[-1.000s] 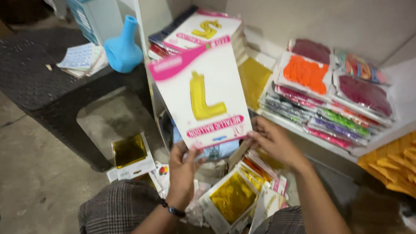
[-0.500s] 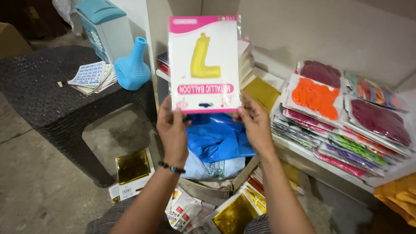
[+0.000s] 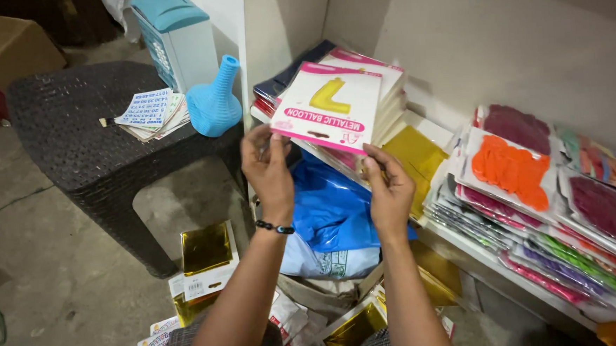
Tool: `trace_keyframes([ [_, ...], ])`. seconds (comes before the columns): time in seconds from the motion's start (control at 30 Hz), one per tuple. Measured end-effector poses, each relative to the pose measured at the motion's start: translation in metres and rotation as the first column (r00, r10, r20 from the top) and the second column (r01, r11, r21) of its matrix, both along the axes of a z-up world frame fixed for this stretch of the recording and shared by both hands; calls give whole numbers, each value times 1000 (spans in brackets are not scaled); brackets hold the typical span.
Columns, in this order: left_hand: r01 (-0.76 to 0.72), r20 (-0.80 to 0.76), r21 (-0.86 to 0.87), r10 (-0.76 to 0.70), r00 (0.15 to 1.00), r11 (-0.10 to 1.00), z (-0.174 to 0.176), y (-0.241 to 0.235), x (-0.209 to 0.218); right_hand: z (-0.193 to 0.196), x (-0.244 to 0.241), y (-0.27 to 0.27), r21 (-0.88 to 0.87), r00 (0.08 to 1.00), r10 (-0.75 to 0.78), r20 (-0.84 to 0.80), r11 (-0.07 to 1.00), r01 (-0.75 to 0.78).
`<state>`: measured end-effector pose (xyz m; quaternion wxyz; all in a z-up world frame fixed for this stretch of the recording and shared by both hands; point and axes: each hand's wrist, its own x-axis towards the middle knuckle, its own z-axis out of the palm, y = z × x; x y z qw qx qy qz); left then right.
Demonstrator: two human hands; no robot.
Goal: Organizing and sorting metallic balloon packages on shelves and the floor.
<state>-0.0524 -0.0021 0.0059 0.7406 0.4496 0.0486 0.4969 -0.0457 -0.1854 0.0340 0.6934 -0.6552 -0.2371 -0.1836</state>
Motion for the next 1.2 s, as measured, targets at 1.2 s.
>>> trace_keyframes([
  [1.2, 46, -317, 662, 224, 921, 749, -7, 13, 63, 6, 4, 25, -374, 930, -183, 317, 877, 300],
])
